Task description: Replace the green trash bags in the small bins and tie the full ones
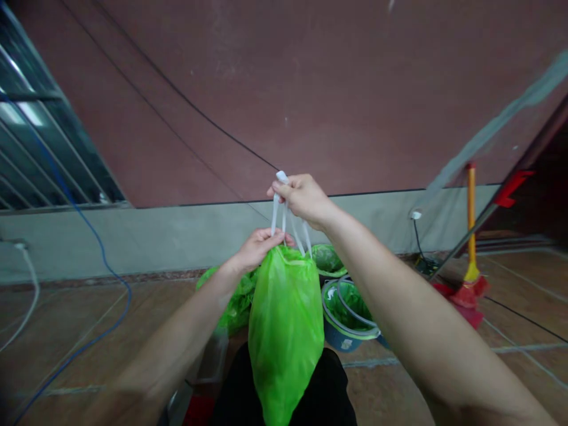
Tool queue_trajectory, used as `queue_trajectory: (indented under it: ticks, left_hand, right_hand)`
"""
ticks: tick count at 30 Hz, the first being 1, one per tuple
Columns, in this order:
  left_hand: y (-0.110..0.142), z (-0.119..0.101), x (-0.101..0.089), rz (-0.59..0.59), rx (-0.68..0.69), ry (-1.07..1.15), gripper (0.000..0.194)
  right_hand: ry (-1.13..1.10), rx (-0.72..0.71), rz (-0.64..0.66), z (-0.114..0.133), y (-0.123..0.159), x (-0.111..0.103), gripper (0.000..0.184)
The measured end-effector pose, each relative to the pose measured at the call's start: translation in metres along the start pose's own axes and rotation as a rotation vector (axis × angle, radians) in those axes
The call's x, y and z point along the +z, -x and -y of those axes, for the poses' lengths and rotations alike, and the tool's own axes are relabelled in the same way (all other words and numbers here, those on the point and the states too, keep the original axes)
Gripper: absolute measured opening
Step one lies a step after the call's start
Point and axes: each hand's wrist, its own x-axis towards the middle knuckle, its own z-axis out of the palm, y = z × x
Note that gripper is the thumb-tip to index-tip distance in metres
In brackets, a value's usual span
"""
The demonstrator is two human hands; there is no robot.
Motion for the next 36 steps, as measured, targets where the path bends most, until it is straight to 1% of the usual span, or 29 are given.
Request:
queue_trajectory:
  ticks: [3,5,6,9,10,11,13,14,15,16,17,19,20,22,25,27,29,31,32,33,34,36]
  left_hand:
    - [0.003,0.006,0.007,-0.113,0.021,0.153,0.034]
    - [0.005,0.004,0.008,-0.184,0.016,0.267,0.03]
    - [0.008,0.002,0.007,-0.221,0.007,0.316,0.028]
    - [0.017,-0.005,0.003,-0.317,-0.039,0.431,0.021]
    - [0.02,-0.007,0.001,-0.347,-0.057,0.454,0.02]
    - [0.025,-0.009,-0.001,-0.371,-0.074,0.469,0.018]
    - [0.033,-0.013,-0.005,-0.389,-0.114,0.484,0.015]
    - [0.037,-0.014,-0.006,-0.379,-0.137,0.492,0.014]
    - [0.041,-0.015,-0.007,-0.358,-0.159,0.503,0.013]
    - [0.045,-0.016,-0.007,-0.335,-0.177,0.514,0.012]
    - [0.048,-0.016,-0.006,-0.312,-0.195,0.517,0.011]
    - [0.052,-0.019,-0.001,-0.262,-0.234,0.487,0.01]
    - [0.052,-0.021,0.003,-0.229,-0.255,0.449,0.01]
    - [0.053,-0.027,0.013,-0.124,-0.301,0.341,0.008]
    - [0.055,-0.039,0.028,0.114,-0.341,0.171,0.008]
    - [0.059,-0.046,0.035,0.246,-0.337,0.09,0.01]
    - [0.063,-0.051,0.039,0.315,-0.316,0.024,0.013]
    - [0.066,-0.054,0.042,0.349,-0.301,-0.053,0.018]
    - [0.066,-0.055,0.043,0.361,-0.302,-0.095,0.019]
    - [0.066,-0.054,0.043,0.364,-0.302,-0.134,0.021]
    - [0.065,-0.052,0.043,0.354,-0.299,-0.163,0.025]
    - [0.063,-0.048,0.04,0.302,-0.29,-0.175,0.036]
  right_hand:
    - [0.044,-0.038,-0.066,0.004,0.004,-0.015,0.024]
    - [0.096,-0.04,-0.093,0.003,0.009,-0.032,0.023]
    - [0.144,-0.024,-0.077,0.002,0.012,-0.042,0.027]
    - [0.428,0.072,0.026,-0.008,0.027,-0.072,0.046]
    - [0.54,0.107,0.065,-0.012,0.034,-0.081,0.047]
    - [0.632,0.139,0.117,-0.016,0.042,-0.088,0.044]
    - [0.709,0.21,0.276,-0.024,0.061,-0.097,0.026]
    - [0.691,0.245,0.366,-0.026,0.071,-0.099,0.022]
    - [0.642,0.274,0.433,-0.027,0.08,-0.1,0.027]
    - [0.57,0.295,0.466,-0.026,0.088,-0.098,0.032]
    - [0.486,0.307,0.456,-0.023,0.096,-0.096,0.035]
    - [0.319,0.301,0.378,-0.011,0.106,-0.086,0.037]
    - [0.257,0.288,0.355,-0.004,0.108,-0.079,0.037]
    - [0.2,0.24,0.39,0.013,0.106,-0.062,0.034]
    - [0.204,0.136,0.532,0.037,0.093,-0.038,0.023]
    - [0.205,0.095,0.598,0.047,0.08,-0.025,0.018]
    - [0.215,0.104,0.652,0.05,0.066,-0.016,0.012]
    - [0.231,0.137,0.68,0.046,0.054,-0.011,0.005]
    - [0.227,0.142,0.664,0.042,0.049,-0.01,0.009]
    - [0.211,0.132,0.623,0.037,0.046,-0.01,0.018]
    - [0.184,0.107,0.557,0.031,0.045,-0.011,0.028]
    - [0.114,0.039,0.382,0.016,0.048,-0.016,0.046]
